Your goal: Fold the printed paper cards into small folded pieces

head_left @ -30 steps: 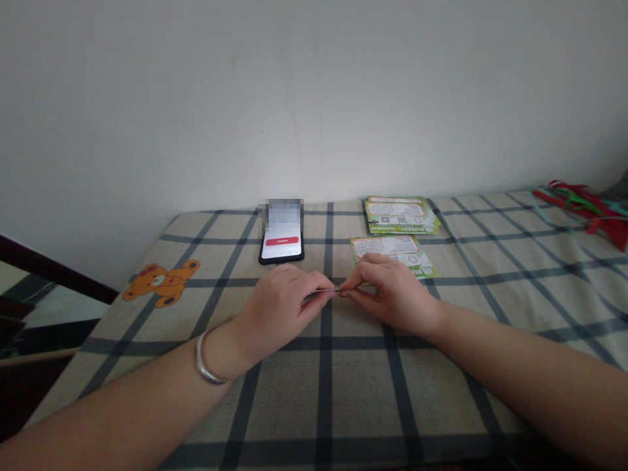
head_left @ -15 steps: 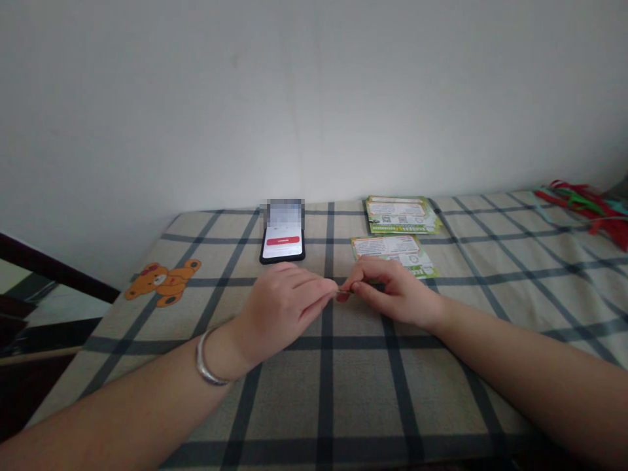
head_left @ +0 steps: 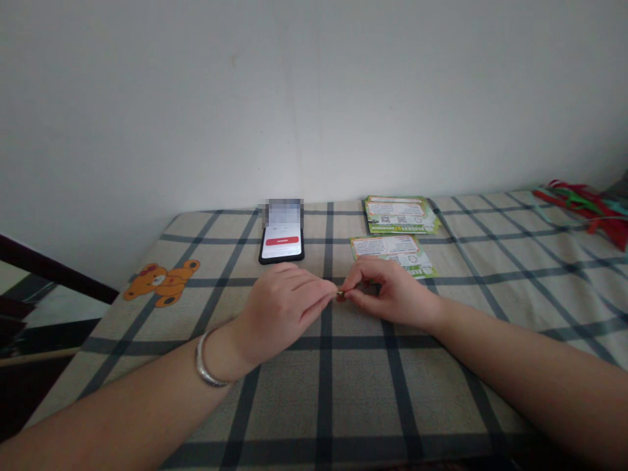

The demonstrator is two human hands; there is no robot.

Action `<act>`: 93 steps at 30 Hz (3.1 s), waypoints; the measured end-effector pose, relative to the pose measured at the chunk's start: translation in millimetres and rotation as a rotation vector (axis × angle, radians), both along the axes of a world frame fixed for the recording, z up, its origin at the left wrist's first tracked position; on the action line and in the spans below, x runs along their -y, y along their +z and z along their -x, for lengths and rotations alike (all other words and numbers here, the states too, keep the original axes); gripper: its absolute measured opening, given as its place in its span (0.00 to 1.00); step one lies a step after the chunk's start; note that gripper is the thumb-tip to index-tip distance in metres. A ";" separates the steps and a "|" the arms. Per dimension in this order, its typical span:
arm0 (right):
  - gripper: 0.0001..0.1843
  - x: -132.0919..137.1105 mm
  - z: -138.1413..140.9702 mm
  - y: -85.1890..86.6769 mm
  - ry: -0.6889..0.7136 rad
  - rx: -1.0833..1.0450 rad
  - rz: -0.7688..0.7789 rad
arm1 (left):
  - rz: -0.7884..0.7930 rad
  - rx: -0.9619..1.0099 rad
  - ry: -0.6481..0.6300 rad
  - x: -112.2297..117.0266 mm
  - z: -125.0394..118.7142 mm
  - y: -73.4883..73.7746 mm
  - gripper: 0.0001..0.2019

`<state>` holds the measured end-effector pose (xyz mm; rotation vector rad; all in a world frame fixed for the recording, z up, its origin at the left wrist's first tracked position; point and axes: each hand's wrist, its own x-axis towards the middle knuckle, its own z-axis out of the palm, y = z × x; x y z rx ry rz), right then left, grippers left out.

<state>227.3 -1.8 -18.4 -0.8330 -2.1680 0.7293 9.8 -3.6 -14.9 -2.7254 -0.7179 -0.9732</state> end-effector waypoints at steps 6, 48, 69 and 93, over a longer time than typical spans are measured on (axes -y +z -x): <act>0.02 5.1 1.9 -1.1 -0.100 0.105 -0.066 | -0.019 -0.024 -0.015 -0.2 -1.4 1.2 0.08; 0.06 3.0 2.4 -2.9 -0.197 0.137 -0.065 | 0.076 0.051 0.034 -1.3 -3.0 -4.6 0.07; 0.06 0.1 -5.6 -4.5 -0.267 0.077 -0.135 | 0.302 0.076 0.159 -4.0 -0.8 -5.4 0.06; 0.03 -5.0 -3.9 -10.6 -0.386 0.038 -0.115 | 0.481 0.144 0.180 -3.5 -2.7 -7.3 0.05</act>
